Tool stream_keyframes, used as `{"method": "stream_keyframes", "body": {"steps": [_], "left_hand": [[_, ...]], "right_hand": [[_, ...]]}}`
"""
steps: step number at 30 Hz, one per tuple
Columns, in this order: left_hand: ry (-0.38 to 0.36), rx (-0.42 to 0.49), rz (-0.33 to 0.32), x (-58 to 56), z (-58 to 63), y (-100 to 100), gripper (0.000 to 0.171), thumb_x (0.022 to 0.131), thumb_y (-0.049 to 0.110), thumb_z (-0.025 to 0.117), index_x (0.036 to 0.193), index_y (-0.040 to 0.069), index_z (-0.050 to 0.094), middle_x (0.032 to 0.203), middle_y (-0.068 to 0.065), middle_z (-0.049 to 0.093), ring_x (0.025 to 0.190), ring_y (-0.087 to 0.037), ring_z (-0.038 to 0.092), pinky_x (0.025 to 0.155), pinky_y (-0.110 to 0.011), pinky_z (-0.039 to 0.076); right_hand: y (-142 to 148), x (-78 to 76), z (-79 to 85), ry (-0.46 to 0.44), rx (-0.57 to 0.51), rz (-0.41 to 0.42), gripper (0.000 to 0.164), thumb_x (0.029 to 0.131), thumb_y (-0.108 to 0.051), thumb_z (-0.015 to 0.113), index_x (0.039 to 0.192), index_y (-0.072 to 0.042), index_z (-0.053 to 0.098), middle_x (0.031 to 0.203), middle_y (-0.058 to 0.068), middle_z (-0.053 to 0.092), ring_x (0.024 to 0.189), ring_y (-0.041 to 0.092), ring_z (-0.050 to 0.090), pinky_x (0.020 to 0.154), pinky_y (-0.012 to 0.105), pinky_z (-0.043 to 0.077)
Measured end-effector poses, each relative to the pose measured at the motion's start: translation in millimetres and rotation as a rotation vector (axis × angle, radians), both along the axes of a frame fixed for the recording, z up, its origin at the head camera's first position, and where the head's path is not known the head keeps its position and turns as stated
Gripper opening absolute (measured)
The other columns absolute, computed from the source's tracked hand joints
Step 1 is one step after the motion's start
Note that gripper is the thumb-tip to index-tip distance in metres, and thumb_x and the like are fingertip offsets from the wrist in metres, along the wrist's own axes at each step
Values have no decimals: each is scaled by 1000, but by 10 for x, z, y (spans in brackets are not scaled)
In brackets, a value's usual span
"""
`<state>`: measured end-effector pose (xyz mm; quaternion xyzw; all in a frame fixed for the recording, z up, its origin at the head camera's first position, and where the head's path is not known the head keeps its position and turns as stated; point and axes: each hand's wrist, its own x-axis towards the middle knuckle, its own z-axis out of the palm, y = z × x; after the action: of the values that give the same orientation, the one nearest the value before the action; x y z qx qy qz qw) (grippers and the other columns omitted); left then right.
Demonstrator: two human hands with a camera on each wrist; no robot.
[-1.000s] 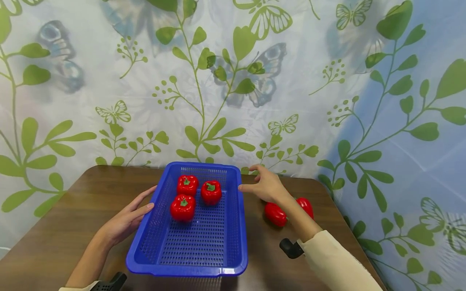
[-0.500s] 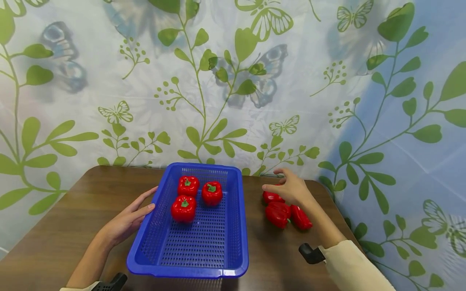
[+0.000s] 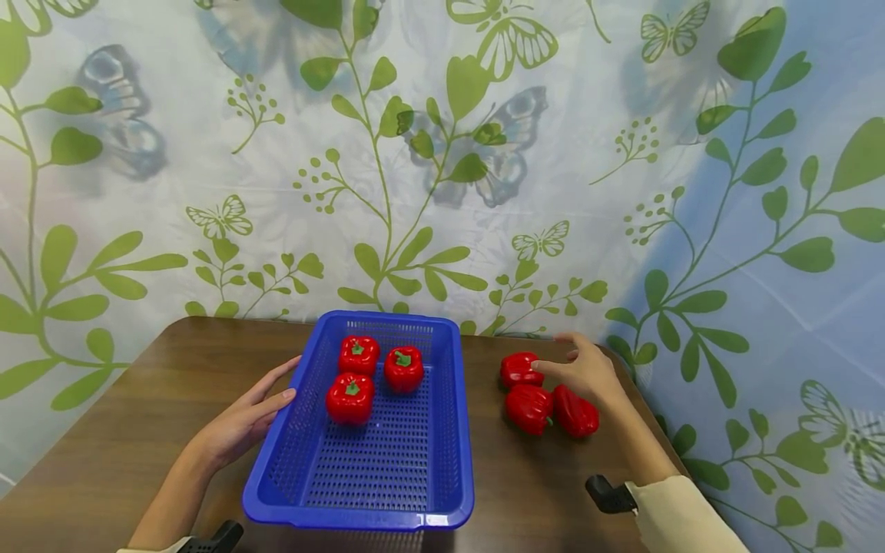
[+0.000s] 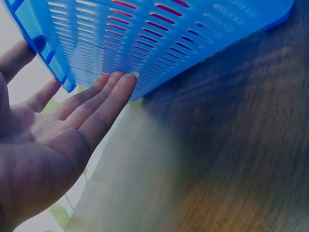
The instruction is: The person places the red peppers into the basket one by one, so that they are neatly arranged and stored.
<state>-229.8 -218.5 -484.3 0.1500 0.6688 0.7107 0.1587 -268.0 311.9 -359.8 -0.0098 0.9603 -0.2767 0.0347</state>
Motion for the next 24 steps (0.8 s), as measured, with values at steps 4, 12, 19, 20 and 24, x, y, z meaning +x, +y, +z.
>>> {"method": "stream_keyframes", "body": {"steps": [4,12,19,20,24], "left_hand": [[-3,3,-2,-2,5,1,65,109,25,46,164,28,10,152,-30,40,127,-39,61,98,-44,55],[1,-8,2,-21,22,-5,65,109,26,46,163,29,11,155,-30,37,130,-41,59,100,-44,54],[-10,6,-3,1,11,-2,65,109,25,46,164,28,10,154,-31,38,129,-40,59,99,-44,54],[-9,9,-4,3,9,0,65,109,25,46,164,28,10,154,-31,38,129,-40,59,99,-44,54],[-7,15,-2,4,5,5,65,109,25,46,163,28,11,154,-30,39,129,-39,60,99,-43,54]], "right_hand": [[130,2,-98,5,-8,-38,89,91,-58,67,152,-3,35,144,38,44,126,54,49,90,62,51],[353,-37,-350,41,-13,-118,96,90,-60,68,154,1,30,146,41,41,128,55,47,94,64,49],[462,-42,-570,37,-41,-146,99,90,-58,69,156,0,24,147,41,39,130,57,44,96,66,47],[473,-44,-600,32,-46,-153,99,90,-59,69,157,-1,24,147,41,39,130,57,43,96,66,46],[493,-49,-692,27,-67,-192,98,90,-59,68,157,-3,24,149,40,38,131,57,41,98,67,45]]}}
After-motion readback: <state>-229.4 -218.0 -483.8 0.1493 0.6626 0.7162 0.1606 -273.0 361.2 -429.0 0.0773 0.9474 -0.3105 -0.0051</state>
